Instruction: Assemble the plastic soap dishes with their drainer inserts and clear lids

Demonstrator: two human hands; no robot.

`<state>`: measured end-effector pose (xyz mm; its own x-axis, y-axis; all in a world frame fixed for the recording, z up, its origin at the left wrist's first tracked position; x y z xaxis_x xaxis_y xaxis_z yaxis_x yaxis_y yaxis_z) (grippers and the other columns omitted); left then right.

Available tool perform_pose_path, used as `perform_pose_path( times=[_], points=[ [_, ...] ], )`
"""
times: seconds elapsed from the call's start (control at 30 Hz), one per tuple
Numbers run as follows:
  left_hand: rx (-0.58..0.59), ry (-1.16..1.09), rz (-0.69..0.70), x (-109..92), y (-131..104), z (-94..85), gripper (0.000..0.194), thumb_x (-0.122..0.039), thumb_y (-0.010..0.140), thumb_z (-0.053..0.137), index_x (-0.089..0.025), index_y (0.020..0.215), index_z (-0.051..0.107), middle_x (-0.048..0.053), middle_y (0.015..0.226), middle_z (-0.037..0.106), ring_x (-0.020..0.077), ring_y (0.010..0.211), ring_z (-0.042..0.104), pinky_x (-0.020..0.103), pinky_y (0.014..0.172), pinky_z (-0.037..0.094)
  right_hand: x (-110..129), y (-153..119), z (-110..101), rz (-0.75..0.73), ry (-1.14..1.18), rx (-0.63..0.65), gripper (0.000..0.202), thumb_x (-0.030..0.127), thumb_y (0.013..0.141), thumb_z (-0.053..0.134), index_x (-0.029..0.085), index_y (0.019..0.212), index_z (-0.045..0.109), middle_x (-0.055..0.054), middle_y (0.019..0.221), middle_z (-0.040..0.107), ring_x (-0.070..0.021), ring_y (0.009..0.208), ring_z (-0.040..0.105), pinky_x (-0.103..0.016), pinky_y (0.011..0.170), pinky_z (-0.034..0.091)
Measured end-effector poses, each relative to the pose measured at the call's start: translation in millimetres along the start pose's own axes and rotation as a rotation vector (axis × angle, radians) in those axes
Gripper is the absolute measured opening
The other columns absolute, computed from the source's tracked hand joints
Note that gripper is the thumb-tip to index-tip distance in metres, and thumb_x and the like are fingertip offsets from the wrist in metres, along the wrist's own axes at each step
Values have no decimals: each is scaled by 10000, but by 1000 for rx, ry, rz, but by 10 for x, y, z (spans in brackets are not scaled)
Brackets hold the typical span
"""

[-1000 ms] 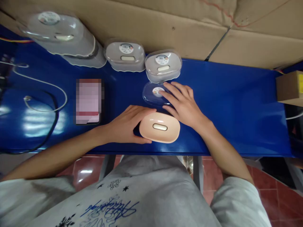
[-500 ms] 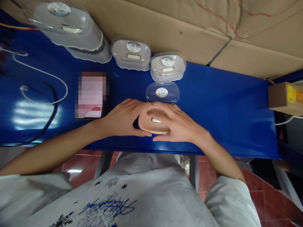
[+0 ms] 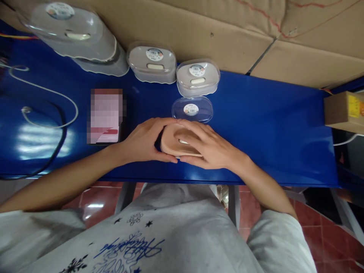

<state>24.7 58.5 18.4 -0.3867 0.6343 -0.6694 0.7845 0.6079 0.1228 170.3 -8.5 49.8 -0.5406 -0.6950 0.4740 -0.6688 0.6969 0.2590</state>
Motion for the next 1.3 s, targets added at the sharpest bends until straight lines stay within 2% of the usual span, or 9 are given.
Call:
perform_pose_path(
  times=[0.3, 0.43, 0.63, 0.73, 0.83, 0.93, 1.03, 1.13, 1.3],
  points=[
    [35, 9, 44, -73, -20, 43, 1238, -735, 711, 982, -202, 1684, 433, 191, 1648, 625, 397, 1445, 660, 523, 1236, 463, -71, 6, -173, 63, 181, 27, 573, 470, 1085, 697, 204, 1583, 595, -208, 1707, 544, -345, 1586, 570, -517, 1295, 525],
    [144, 151, 148, -173, -71, 122, 1292, -711, 768, 962, -201, 1759, 308, 192, 1517, 706, 383, 1298, 718, 491, 1120, 481, -60, 26, -192, 77, 241, 112, 502, 471, 1060, 743, 227, 1489, 653, -169, 1590, 651, -307, 1517, 632, -477, 1254, 561],
    [221, 433, 288, -276, -140, 107, 999, -584, 921, 890, -201, 1701, 396, 156, 1356, 732, 319, 1073, 731, 405, 938, 494, -125, 16, -172, 112, 328, 203, 485, 429, 1025, 793, 247, 1457, 670, -140, 1591, 673, -293, 1568, 580, -485, 1285, 528],
    [86, 504, 379, -386, -176, 1, 837, -585, 960, 848, -212, 1622, 496, 201, 1455, 673, 354, 1181, 692, 457, 995, 502, -186, -16, -211, 146, 343, 198, 525, 433, 1009, 815, 256, 1480, 665, -136, 1600, 665, -299, 1577, 569, -498, 1304, 509],
    [-27, 472, 545, -606, -292, -14, 455, -460, 1038, 770, -271, 1433, 648, 160, 1485, 675, 348, 1308, 636, 486, 1072, 480, -262, -70, -274, 197, 346, 193, 523, 443, 994, 831, 263, 1463, 686, -130, 1584, 672, -306, 1553, 593, -496, 1293, 521],
    [26, 402, 670, -789, -405, 146, 252, -412, 1057, 736, -270, 1265, 731, 104, 1485, 710, 296, 1385, 605, 464, 1143, 457, -336, -115, -335, 242, 342, 178, 523, 452, 981, 842, 282, 1454, 698, -120, 1583, 674, -314, 1537, 609, -504, 1288, 528],
    [115, 394, 768, -921, -492, 344, 108, -317, 1081, 692, -234, 1087, 760, 69, 1229, 793, 245, 1225, 680, 440, 1133, 471, -348, -119, -348, 242, 318, 170, 514, 458, 988, 833, 284, 1451, 696, -126, 1602, 655, -313, 1548, 599, -512, 1295, 523],
    [97, 385, 837, -1017, -565, 431, 181, -140, 1056, 664, -236, 916, 728, 1, 898, 742, 193, 899, 680, 386, 946, 519, -294, -93, -293, 220, 278, 171, 505, 463, 1012, 804, 289, 1469, 676, -128, 1624, 640, -313, 1552, 599, -528, 1292, 527],
    [52, 347, 869, -1084, -666, 520, 205, -128, 1007, 711, -211, 820, 694, -3, 768, 667, 167, 685, 606, 336, 681, 493, -155, -30, -127, 207, 35, 151, 591, 530, 1030, 776, 262, 1536, 630, -150, 1697, 603, -365, 1588, 571, -603, 1314, 489]
  ],
)
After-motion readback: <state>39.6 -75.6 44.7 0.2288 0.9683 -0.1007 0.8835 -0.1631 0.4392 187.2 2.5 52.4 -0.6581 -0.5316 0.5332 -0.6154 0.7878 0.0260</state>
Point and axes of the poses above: each hand's wrist, its own y-axis towards the middle knuckle, its own z-axis out of the palm, x = y × z, the point moved 9 cm from there along y, towards the middle knuckle
